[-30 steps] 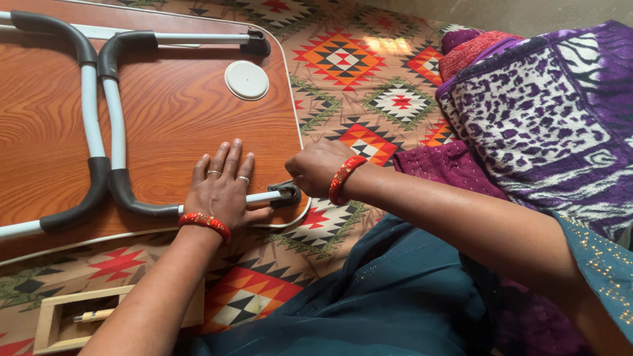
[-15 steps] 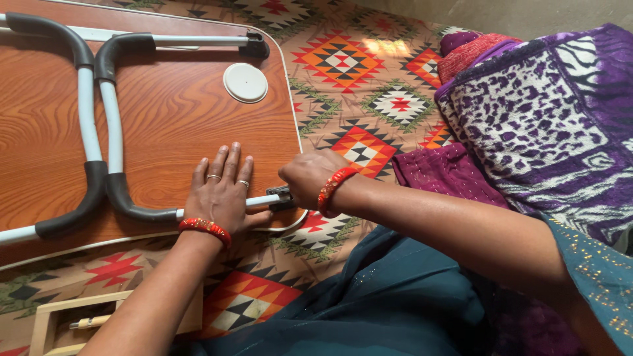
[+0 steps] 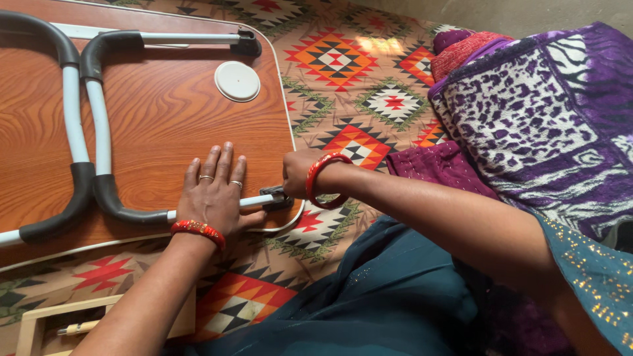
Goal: The person assembles a foldable lap desk by attaching metal legs to a wooden tabletop using a screwdriver. They tighten screws at multiple connection points, flip the desk to access the underside, and continue securing the legs.
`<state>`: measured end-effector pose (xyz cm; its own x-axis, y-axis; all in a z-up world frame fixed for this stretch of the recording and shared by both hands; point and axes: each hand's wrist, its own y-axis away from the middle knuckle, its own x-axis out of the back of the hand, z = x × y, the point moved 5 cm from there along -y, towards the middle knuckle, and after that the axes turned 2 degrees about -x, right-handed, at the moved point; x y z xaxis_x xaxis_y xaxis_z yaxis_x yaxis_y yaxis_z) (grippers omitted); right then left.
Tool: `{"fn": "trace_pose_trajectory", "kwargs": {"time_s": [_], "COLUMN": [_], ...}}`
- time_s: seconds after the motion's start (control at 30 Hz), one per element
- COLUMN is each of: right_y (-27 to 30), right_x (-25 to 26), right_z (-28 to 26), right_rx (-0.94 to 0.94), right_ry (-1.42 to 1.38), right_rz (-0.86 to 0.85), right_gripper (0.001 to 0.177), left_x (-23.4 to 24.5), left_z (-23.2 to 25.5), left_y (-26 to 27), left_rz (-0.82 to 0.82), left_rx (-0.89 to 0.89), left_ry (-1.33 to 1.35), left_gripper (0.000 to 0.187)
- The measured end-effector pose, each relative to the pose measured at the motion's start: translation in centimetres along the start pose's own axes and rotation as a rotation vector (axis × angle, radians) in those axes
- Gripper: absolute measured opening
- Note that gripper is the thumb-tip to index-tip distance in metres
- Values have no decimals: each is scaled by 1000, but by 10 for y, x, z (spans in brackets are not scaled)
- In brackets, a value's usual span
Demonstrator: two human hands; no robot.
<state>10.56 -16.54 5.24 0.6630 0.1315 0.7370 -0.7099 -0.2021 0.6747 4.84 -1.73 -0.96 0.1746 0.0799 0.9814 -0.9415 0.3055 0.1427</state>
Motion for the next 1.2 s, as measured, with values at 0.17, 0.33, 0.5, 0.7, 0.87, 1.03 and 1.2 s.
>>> {"fn": "trace_pose_trajectory", "kwargs": {"time_s": [0.17, 0.33, 0.5, 0.7, 0.87, 1.03, 1.2], "right_y": [-7, 12, 27, 20, 10, 28, 36], "right_x": [-10, -4, 5, 11, 13, -16, -40], "right_z": [13, 0, -20, -25, -18, -20, -21], "right_rx": [-28, 64, 256, 207, 109, 328, 713], "right_ry": [-253, 90, 513, 448, 302, 479, 871], "right_rz": [-118, 102, 176, 107, -12, 313, 688], "right_gripper": [23, 22, 17, 16, 17, 15, 16], "left_x": [1, 1, 1, 2, 2, 0, -3], "left_z": [0, -1, -1, -2, -3, 0, -2], "left_y": [2, 2, 2, 1, 3, 1, 2], "left_rz": [1, 34, 19, -12, -5, -4, 29], "left_rx": [-4, -13, -14, -12, -12, -9, -13], "left_ry": [-9, 3, 12, 12, 14, -11, -3], "left_gripper": [120, 120, 121, 122, 121, 121, 121]}}
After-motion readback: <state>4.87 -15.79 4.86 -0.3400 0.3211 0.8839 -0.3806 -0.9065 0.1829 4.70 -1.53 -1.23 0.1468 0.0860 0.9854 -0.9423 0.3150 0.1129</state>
